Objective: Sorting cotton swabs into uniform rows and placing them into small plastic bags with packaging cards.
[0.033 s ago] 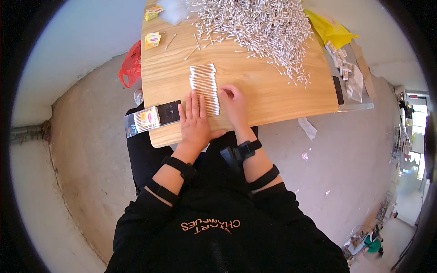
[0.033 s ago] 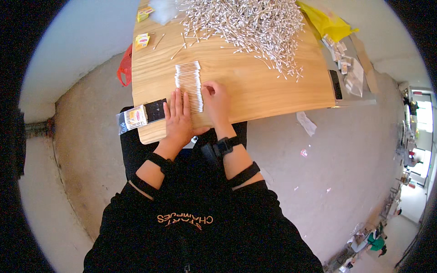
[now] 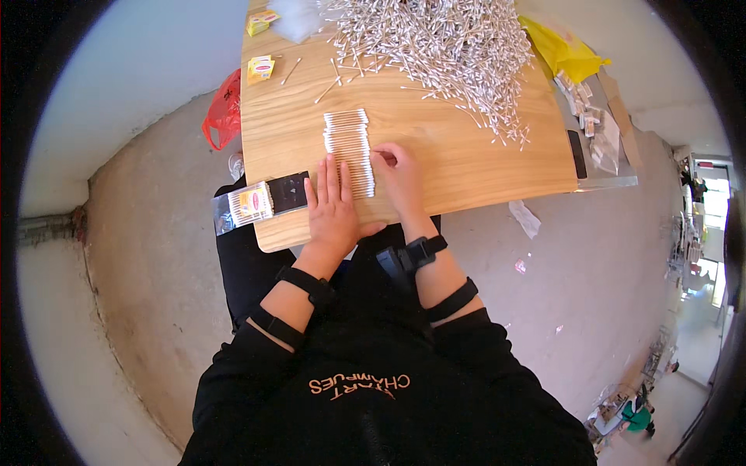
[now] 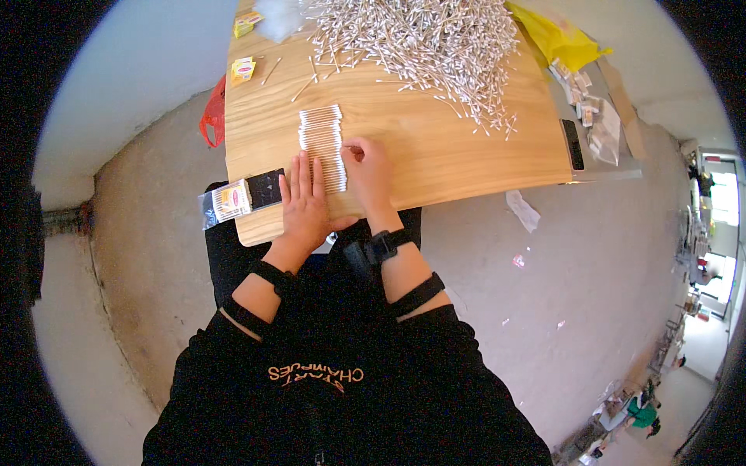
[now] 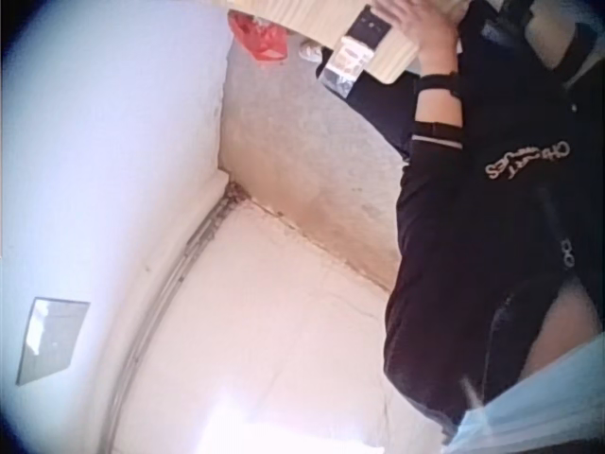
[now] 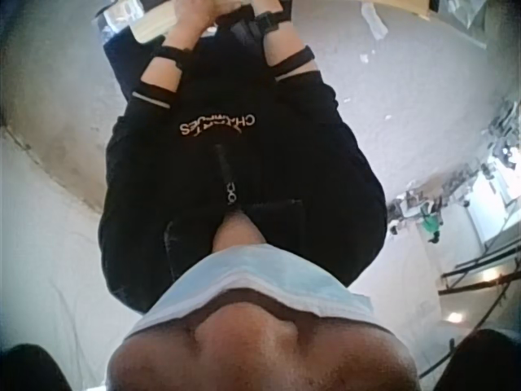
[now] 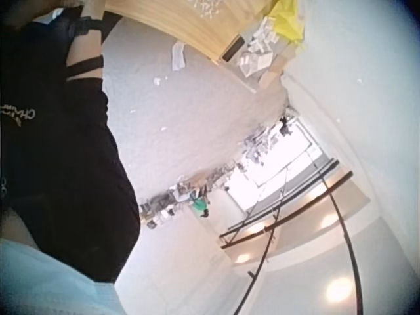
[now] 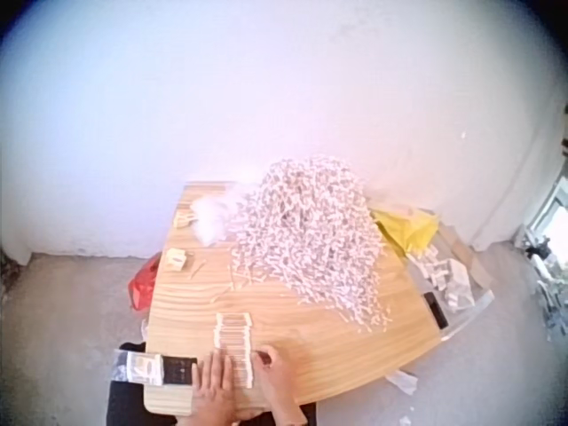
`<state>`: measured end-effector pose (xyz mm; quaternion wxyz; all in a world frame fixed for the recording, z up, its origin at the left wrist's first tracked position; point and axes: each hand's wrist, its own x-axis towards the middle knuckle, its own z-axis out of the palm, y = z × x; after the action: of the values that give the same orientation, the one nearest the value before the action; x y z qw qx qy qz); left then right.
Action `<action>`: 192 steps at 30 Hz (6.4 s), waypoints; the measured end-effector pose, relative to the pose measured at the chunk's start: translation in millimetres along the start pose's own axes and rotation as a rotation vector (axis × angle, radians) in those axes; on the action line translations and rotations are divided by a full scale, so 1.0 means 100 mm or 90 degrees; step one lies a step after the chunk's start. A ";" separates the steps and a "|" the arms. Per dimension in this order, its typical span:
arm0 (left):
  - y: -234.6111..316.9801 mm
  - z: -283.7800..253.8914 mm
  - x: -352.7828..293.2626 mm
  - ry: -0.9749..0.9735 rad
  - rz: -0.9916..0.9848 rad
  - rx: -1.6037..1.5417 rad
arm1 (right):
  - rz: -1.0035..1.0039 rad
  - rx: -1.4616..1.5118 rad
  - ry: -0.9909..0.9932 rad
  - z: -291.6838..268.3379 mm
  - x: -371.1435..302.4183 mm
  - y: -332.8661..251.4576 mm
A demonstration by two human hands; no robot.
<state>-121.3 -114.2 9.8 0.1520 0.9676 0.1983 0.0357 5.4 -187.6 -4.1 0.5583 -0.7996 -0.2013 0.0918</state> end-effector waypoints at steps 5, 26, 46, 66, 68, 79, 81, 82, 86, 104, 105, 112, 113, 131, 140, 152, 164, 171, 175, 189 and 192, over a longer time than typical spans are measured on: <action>0.01 -0.03 0.01 -0.018 -0.005 0.004 | -0.025 -0.166 -0.110 0.00 0.18 -0.11; -0.32 -0.02 -0.15 -0.034 0.000 0.125 | -0.066 0.185 0.021 0.72 -0.46 -0.09; -0.68 -0.26 -0.25 -0.059 -0.074 0.161 | -0.282 -0.322 0.064 0.96 -0.17 -0.59; -2.13 -0.18 -0.48 0.278 -0.451 -0.639 | -0.353 -0.405 -0.049 1.21 -0.15 -0.51; -1.90 -0.24 -0.35 0.212 -0.507 -0.934 | -0.340 -0.414 -0.023 1.15 -0.12 -0.44; -1.83 -0.08 -0.28 0.224 -0.608 -1.080 | -0.326 -0.388 -0.013 1.22 -0.13 -0.43; -1.81 -0.04 -0.28 0.226 -0.579 -1.108 | -0.334 -0.375 0.007 1.24 -0.12 -0.41; -1.82 -0.04 -0.28 0.226 -0.582 -1.105 | -0.331 -0.388 0.006 1.24 -0.12 -0.40; -1.88 -0.03 -0.31 0.223 -0.565 -1.112 | -0.323 -0.379 -0.045 1.27 -0.15 -0.49; -1.73 -0.15 -0.30 0.364 -0.553 -1.067 | -0.178 -0.116 -0.039 1.52 -0.20 -0.58; -1.72 -0.16 -0.30 0.375 -0.562 -1.073 | -0.189 -0.112 -0.053 1.51 -0.22 -0.56; -1.72 -0.16 -0.29 0.368 -0.535 -1.134 | 0.056 0.378 -0.013 1.42 -0.44 -0.51; -1.71 -0.17 -0.28 0.365 -0.525 -1.157 | 0.041 0.356 -0.013 1.44 -0.46 -0.51; -1.69 -0.17 -0.29 0.356 -0.548 -1.156 | 0.052 0.282 -0.051 1.84 -0.67 -0.64; -1.75 -0.10 -0.33 0.325 -0.566 -1.237 | -0.002 0.168 -0.142 1.78 -0.71 -0.79; -1.87 -0.17 -0.49 0.289 -0.575 -1.087 | 0.001 0.220 -0.126 1.80 -0.65 -0.63; -1.53 -0.28 -0.56 0.214 -0.557 -1.202 | -0.020 0.297 -0.163 1.73 -0.55 -0.39; -1.45 -0.19 -0.42 0.381 -0.574 -1.262 | -0.019 0.238 -0.169 1.64 -0.60 -0.49; -1.46 -0.19 -0.42 0.348 -0.557 -1.253 | -0.019 0.236 -0.159 1.87 -0.65 -0.65; -1.80 -1.00 -0.66 0.392 -0.512 -1.127 | 0.046 0.437 -0.253 2.15 -0.80 -1.61; -1.80 -1.33 -0.74 0.377 -0.434 -1.246 | 0.073 0.664 -0.396 1.87 -0.67 -1.95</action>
<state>-273.6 51.6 80.4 0.8080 0.2727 0.3715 0.3671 -167.4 1.5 104.3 0.7855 -0.3656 -0.2402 0.4377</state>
